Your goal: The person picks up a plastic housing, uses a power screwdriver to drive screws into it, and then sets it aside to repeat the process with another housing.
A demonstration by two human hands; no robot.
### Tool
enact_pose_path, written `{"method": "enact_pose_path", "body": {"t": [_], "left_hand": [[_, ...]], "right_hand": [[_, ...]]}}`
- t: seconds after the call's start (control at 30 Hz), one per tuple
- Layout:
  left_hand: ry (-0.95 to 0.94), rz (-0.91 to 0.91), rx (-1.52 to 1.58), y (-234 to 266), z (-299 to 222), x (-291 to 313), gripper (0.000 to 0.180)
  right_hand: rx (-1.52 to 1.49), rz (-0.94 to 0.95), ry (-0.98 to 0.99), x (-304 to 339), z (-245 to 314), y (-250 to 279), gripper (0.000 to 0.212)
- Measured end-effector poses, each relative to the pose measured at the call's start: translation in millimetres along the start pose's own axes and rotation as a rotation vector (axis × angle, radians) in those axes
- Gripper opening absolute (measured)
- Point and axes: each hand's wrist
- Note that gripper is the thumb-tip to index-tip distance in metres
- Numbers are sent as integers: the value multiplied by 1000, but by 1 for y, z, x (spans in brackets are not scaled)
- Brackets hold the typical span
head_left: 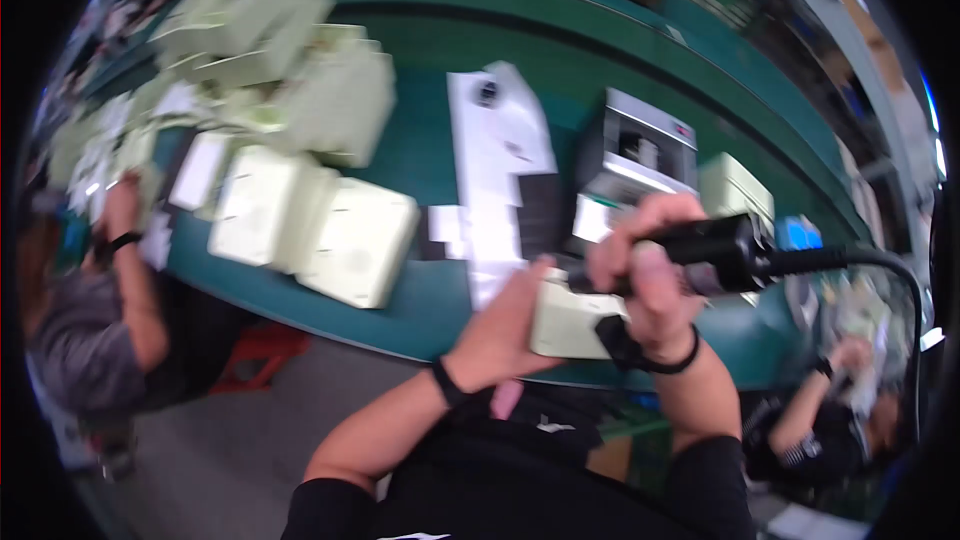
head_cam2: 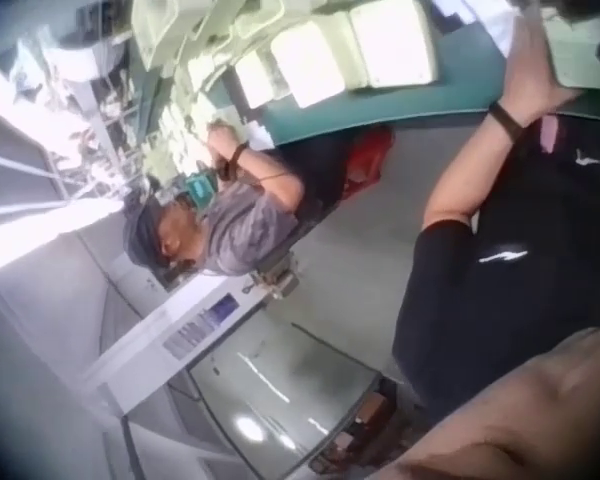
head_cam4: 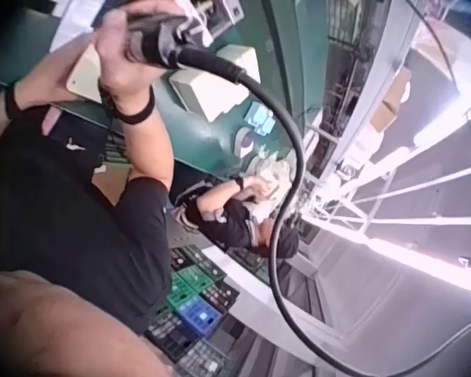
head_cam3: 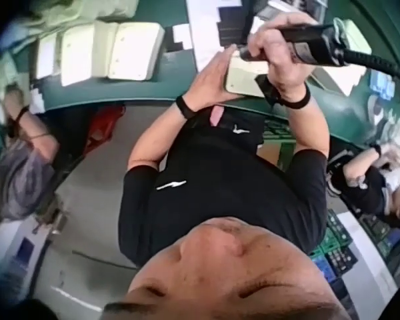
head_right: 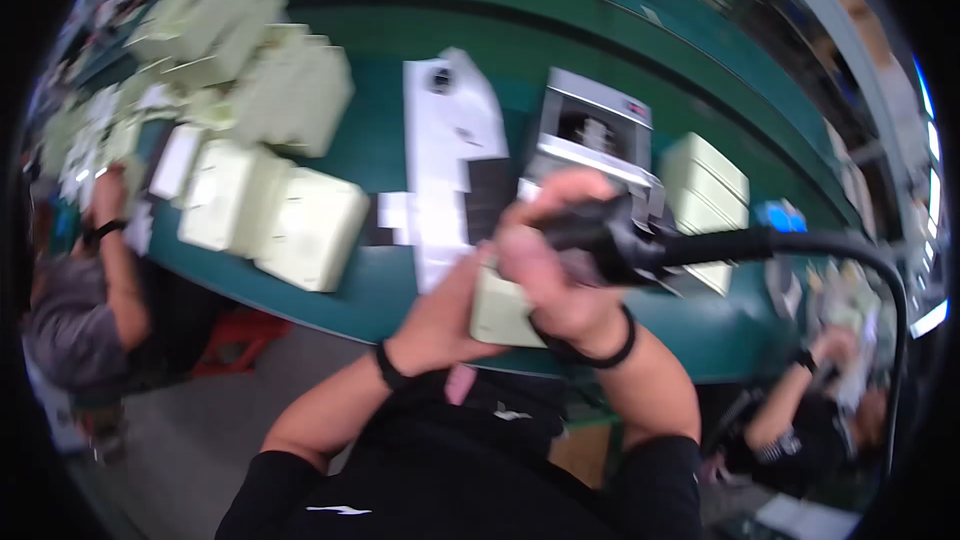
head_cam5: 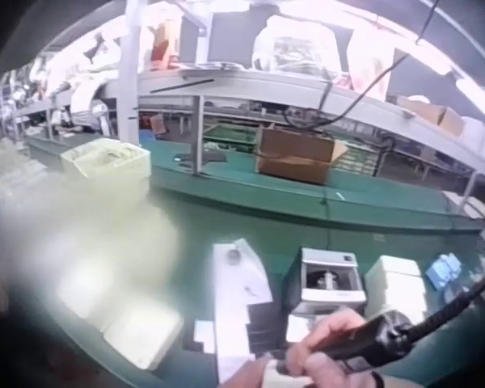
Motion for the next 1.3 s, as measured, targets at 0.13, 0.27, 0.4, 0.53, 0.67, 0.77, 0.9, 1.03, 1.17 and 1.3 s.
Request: {"method": "enact_pose_path", "body": {"t": [0.13, 0.27, 0.4, 0.53, 0.67, 0.77, 0.9, 1.03, 1.17, 1.3], "left_hand": [[-93, -95, 94, -9, 9, 9, 109], [-230, -147, 2, -18, 11, 4, 110], [-262, -105, -147, -19, 24, 13, 114], [-296, -86, -211, -24, 35, 16, 113], [-343, -108, -294, -19, 33, 21, 112], [-345, -88, -226, -27, 28, 17, 111], [-313, -48, -6, -31, 26, 1, 116], [-69, -83, 31, -1, -9, 10, 100], [-81, -49, -203, -2, -10, -6, 102], [-102, 2, -258, -12, -8, -8, 108]], "right_hand": [[17, 11, 5, 7, -27, -4, 21], [-15, -64, 23, 3, -37, 16, 17], [-91, 43, 32, -2, -44, 9, 19], [-55, 43, 73, 3, -46, 3, 22], [-46, 80, 65, 3, -26, -11, 20], [-11, 85, 15, 5, -12, -1, 15], [-19, -169, 19, 5, -5, 23, 21], [-135, -40, -3, -13, 20, 52, 18], [115, -82, 108, -34, 40, 82, 22], [204, -172, 126, -31, 40, 94, 24]]}}
Point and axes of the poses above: each hand's wrist, its own x-axis away from the middle knuckle, its own y-axis out of the back of the hand, z = x × y, and after that the axes turned 14 degrees about x, right-handed
